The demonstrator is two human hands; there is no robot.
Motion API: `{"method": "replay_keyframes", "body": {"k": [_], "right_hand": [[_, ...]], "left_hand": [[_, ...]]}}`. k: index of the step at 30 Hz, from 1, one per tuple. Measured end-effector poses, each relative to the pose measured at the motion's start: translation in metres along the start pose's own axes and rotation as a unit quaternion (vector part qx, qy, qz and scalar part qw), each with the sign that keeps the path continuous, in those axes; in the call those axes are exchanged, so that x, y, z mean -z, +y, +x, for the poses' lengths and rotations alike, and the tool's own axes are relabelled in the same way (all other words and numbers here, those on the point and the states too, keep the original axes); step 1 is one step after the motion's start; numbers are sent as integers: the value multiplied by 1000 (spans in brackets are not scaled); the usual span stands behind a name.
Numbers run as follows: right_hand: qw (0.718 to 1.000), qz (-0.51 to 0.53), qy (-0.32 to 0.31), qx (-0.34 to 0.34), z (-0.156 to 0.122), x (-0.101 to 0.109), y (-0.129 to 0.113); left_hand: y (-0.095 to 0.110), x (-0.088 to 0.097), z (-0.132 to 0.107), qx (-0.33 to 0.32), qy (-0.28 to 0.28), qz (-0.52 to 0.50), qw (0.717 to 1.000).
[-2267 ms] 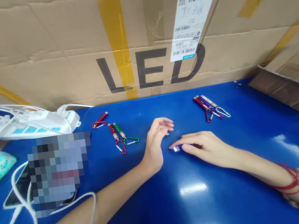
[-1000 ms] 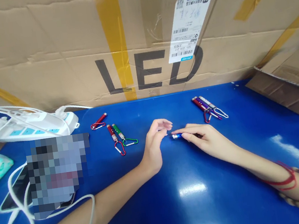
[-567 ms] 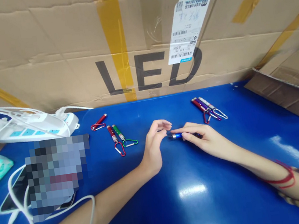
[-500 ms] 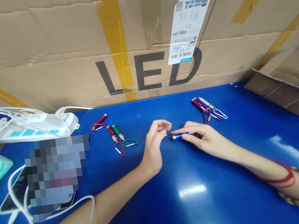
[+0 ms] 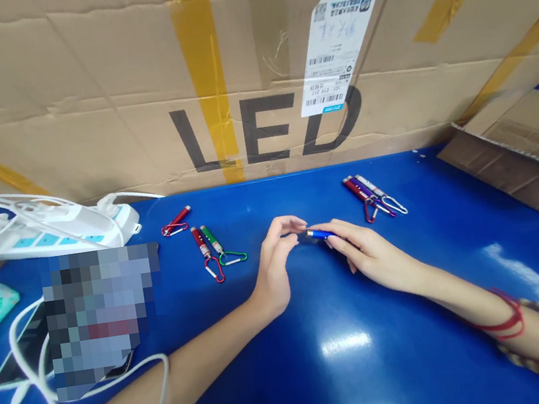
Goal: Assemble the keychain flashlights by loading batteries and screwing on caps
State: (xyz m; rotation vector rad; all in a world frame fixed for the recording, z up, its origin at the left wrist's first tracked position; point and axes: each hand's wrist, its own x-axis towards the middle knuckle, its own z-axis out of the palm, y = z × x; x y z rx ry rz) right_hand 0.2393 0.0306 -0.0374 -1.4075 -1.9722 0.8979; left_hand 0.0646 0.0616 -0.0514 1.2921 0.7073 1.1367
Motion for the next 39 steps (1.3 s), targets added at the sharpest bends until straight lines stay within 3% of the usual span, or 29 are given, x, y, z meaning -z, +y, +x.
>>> {"method": "replay_keyframes", "body": {"k": [11, 39], "right_hand": [[997, -56, 1, 50, 1, 1, -6], [994, -92, 9, 66, -1, -2, -6]], "left_hand": [[1, 0, 0, 7, -3, 5, 1000], [1, 0, 0, 9, 0, 12, 1000]]}}
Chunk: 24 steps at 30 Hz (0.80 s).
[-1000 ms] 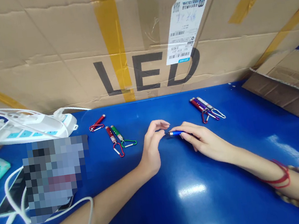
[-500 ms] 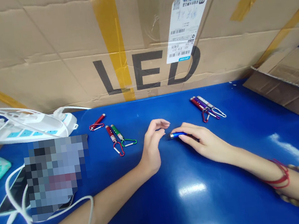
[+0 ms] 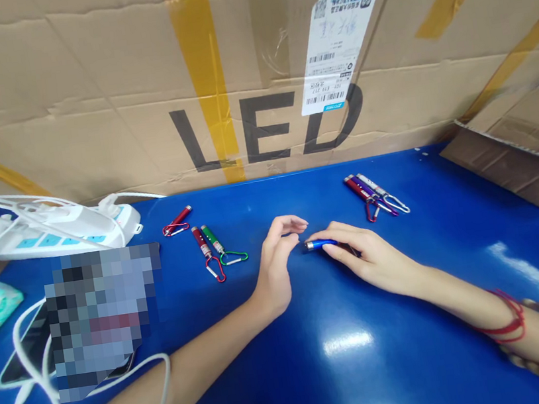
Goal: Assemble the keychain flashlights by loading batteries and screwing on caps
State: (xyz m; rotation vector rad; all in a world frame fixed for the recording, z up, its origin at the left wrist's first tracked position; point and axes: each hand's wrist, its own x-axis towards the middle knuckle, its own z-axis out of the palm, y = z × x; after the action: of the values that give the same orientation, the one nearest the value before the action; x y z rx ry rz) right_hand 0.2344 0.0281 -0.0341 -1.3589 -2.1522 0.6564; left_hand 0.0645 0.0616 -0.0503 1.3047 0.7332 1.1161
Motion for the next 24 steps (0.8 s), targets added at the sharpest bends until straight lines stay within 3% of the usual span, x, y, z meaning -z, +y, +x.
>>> {"method": "replay_keyframes", "body": {"k": [4, 9, 15, 20, 24], "right_hand": [[993, -58, 88, -44, 3, 6, 12], [947, -238, 183, -113, 5, 23, 46], [924, -321, 200, -56, 6, 31, 75], [916, -333, 224, -19, 6, 29, 75], [923, -305, 230, 29, 7, 26, 75]], "left_hand": [[0, 0, -1, 3, 18, 18, 1000], [7, -4, -3, -1, 15, 123, 992], [7, -6, -6, -34, -19, 248, 968], [17, 2, 2, -83, -15, 406, 910], [40, 25, 24, -76, 69, 526, 844]]}}
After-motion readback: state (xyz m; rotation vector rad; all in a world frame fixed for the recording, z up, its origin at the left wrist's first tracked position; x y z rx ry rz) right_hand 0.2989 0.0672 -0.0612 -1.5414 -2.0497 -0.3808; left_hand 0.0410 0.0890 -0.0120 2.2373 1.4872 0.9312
